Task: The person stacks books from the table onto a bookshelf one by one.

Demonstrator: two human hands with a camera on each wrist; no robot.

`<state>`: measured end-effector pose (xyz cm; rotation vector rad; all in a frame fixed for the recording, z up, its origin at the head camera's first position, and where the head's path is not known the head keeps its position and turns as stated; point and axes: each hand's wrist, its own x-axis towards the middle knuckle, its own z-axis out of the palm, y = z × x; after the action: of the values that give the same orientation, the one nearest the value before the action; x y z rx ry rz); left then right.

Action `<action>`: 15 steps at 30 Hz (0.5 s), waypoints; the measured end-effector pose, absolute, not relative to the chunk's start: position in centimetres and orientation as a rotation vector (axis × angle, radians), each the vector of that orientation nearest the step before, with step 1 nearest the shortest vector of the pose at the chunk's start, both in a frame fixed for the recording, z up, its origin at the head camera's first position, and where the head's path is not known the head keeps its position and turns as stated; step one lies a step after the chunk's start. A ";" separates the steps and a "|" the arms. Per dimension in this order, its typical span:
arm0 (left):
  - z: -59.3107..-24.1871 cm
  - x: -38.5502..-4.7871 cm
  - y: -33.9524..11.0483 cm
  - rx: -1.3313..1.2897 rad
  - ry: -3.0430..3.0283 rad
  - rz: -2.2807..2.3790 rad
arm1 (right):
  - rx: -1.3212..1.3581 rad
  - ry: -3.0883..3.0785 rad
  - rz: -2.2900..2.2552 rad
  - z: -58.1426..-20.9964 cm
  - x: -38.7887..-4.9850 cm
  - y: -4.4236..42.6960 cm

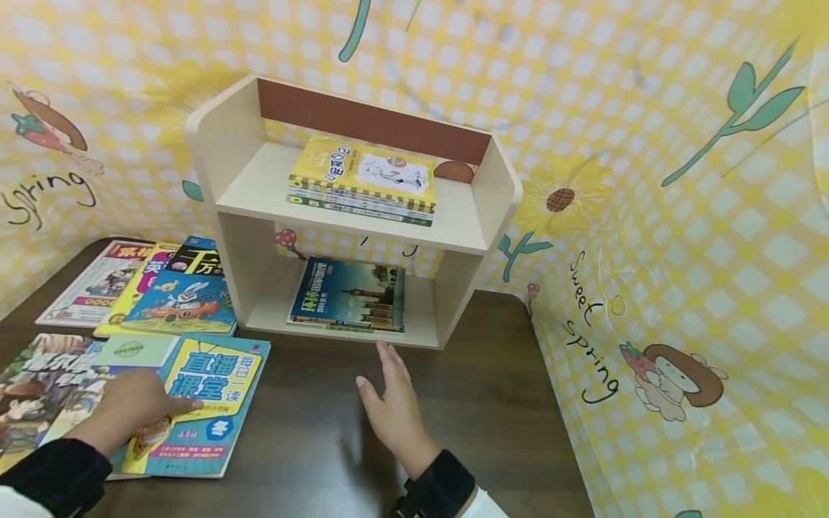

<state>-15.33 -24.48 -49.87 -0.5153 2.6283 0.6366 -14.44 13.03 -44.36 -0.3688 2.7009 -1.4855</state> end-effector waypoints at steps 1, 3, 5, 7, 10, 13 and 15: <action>-49.9 -15.4 -24.3 -0.531 2.625 0.628 | -0.354 2.695 -1.486 -44.5 -14.3 13.1; -49.8 -15.5 -24.0 -0.517 2.640 0.600 | -0.333 2.686 -1.492 -44.9 -14.2 13.2; -49.8 -15.4 -23.8 -0.495 2.656 0.592 | -0.332 2.680 -1.499 -45.1 -14.0 13.2; -49.6 -15.3 -23.8 -0.481 2.660 0.605 | -0.327 2.675 -1.503 -45.4 -13.8 13.3; -49.5 -15.0 -23.6 -0.500 2.626 0.681 | -0.316 2.666 -1.509 -45.7 -13.7 13.3; -49.7 -15.0 -23.6 -0.535 2.573 0.784 | -0.294 2.663 -1.516 -45.9 -13.6 13.2; -49.8 -15.0 -23.9 -0.511 2.564 0.817 | -0.291 2.650 -1.510 -46.1 -13.6 13.2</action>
<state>-14.99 -23.90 -49.78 -0.5106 2.5635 0.8169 -13.57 13.19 -46.07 -0.2912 2.6497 -1.5096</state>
